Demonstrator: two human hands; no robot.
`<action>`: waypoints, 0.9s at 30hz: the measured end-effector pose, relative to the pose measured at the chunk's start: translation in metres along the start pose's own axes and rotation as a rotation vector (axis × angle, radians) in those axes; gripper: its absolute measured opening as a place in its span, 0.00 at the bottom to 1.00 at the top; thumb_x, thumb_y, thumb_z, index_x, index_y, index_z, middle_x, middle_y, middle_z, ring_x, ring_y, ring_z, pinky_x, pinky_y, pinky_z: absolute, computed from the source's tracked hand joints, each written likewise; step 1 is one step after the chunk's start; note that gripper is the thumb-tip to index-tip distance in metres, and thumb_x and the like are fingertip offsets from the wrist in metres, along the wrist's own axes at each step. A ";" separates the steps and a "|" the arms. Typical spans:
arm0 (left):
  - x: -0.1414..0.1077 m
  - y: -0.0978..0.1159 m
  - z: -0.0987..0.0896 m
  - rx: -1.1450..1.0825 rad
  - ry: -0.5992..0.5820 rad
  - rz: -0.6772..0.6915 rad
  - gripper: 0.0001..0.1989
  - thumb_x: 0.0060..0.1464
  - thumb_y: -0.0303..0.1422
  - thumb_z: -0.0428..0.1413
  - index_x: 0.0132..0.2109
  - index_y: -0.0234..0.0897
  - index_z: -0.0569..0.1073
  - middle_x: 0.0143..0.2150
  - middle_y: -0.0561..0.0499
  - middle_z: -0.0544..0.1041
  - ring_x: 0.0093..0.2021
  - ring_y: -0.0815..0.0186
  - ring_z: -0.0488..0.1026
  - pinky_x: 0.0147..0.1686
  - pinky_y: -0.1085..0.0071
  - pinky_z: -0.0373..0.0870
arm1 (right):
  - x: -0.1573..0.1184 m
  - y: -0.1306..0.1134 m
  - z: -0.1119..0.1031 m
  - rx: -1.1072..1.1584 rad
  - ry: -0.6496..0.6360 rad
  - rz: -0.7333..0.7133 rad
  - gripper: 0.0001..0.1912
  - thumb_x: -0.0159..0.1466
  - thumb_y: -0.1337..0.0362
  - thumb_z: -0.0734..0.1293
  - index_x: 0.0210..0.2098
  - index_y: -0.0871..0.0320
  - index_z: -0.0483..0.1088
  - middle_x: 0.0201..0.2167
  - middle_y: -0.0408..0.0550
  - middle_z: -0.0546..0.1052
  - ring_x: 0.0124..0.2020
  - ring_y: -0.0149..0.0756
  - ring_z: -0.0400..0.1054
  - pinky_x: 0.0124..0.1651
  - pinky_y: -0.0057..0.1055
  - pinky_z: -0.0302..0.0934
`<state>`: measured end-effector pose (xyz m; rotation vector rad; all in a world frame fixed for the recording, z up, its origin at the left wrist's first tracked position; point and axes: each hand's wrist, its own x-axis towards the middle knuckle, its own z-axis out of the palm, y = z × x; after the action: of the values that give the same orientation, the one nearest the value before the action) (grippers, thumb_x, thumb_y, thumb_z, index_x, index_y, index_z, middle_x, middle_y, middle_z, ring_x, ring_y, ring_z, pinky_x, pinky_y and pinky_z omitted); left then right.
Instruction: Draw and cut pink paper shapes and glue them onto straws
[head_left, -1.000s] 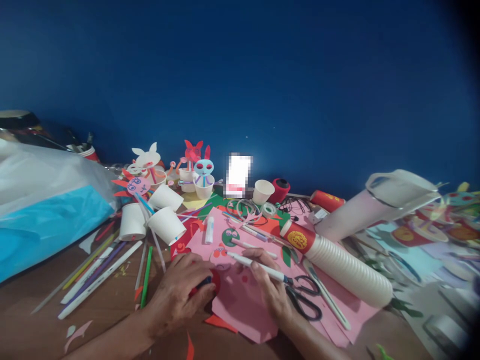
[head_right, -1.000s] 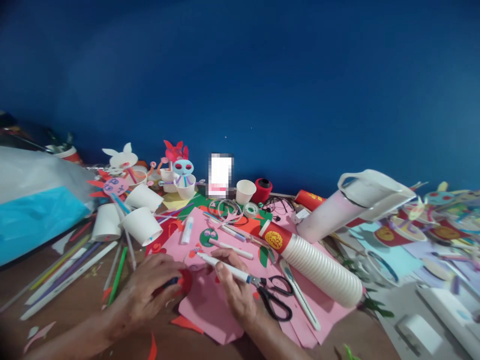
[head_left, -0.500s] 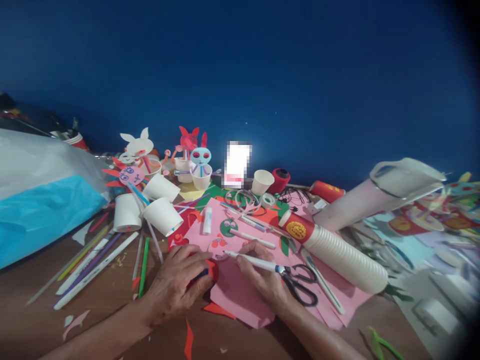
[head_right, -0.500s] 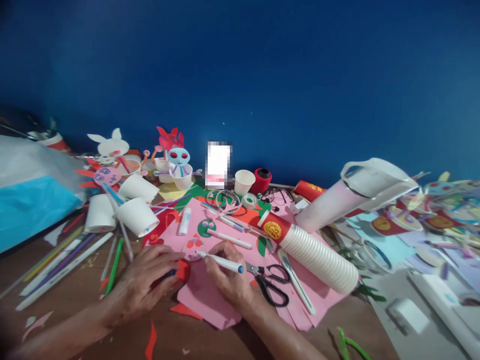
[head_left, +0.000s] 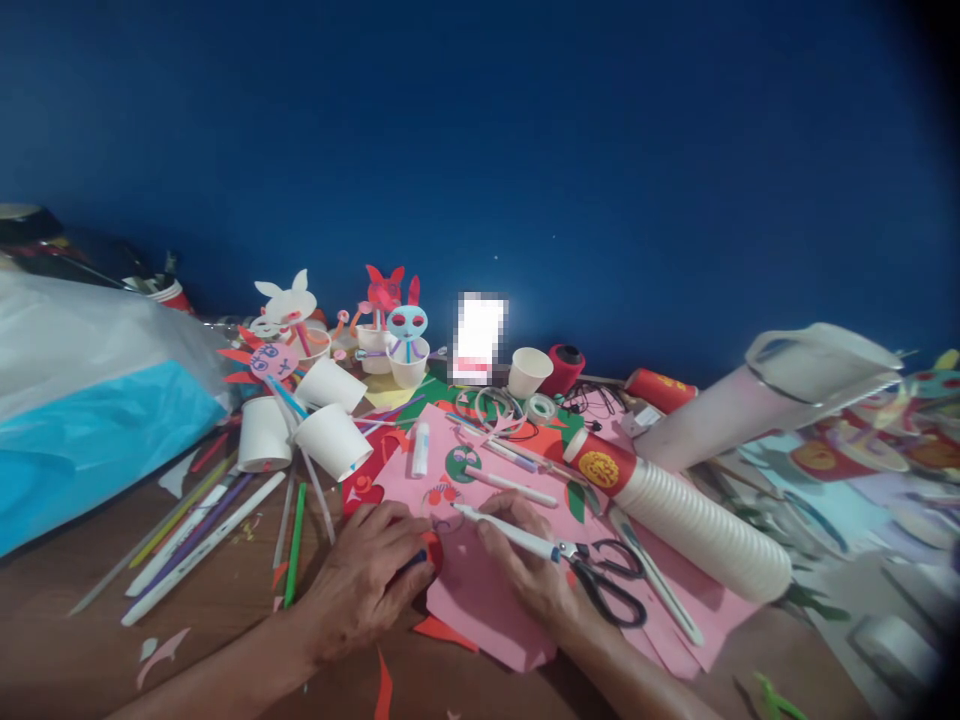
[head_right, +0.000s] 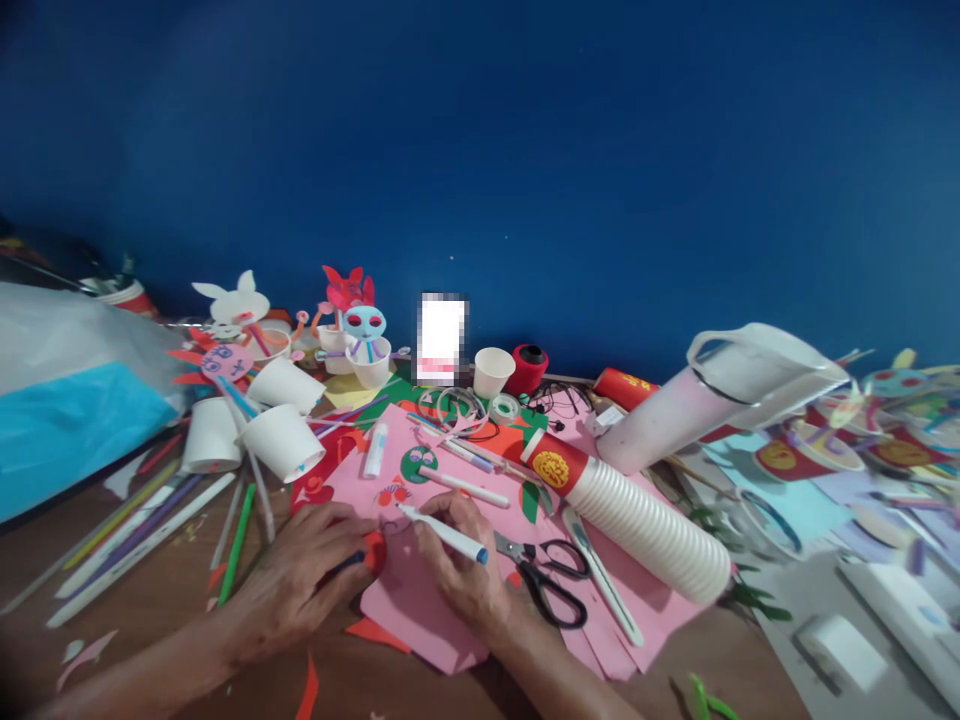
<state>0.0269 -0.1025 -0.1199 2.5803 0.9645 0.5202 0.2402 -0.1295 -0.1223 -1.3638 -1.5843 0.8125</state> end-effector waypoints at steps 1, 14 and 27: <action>0.000 0.000 0.000 0.003 -0.001 0.001 0.11 0.58 0.33 0.50 0.47 0.39 0.70 0.46 0.50 0.75 0.46 0.59 0.64 0.43 0.60 0.59 | 0.000 0.001 0.000 0.004 -0.005 0.008 0.05 0.62 0.64 0.60 0.32 0.58 0.65 0.26 0.44 0.70 0.28 0.32 0.65 0.31 0.27 0.59; 0.003 -0.002 0.000 0.004 0.021 0.034 0.11 0.58 0.33 0.50 0.47 0.36 0.70 0.44 0.49 0.76 0.46 0.60 0.65 0.44 0.61 0.59 | 0.002 0.001 0.001 -0.019 -0.034 0.095 0.06 0.58 0.67 0.62 0.25 0.58 0.65 0.20 0.41 0.70 0.22 0.29 0.62 0.25 0.24 0.55; 0.003 -0.003 0.001 0.016 0.021 0.033 0.12 0.58 0.32 0.50 0.47 0.36 0.71 0.44 0.48 0.76 0.46 0.59 0.65 0.45 0.61 0.59 | 0.003 0.003 0.011 -0.192 -0.049 -0.046 0.05 0.57 0.67 0.62 0.25 0.57 0.67 0.22 0.42 0.73 0.24 0.31 0.66 0.31 0.28 0.58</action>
<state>0.0276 -0.0988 -0.1215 2.6136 0.9384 0.5522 0.2309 -0.1251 -0.1288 -1.4461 -1.7625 0.6851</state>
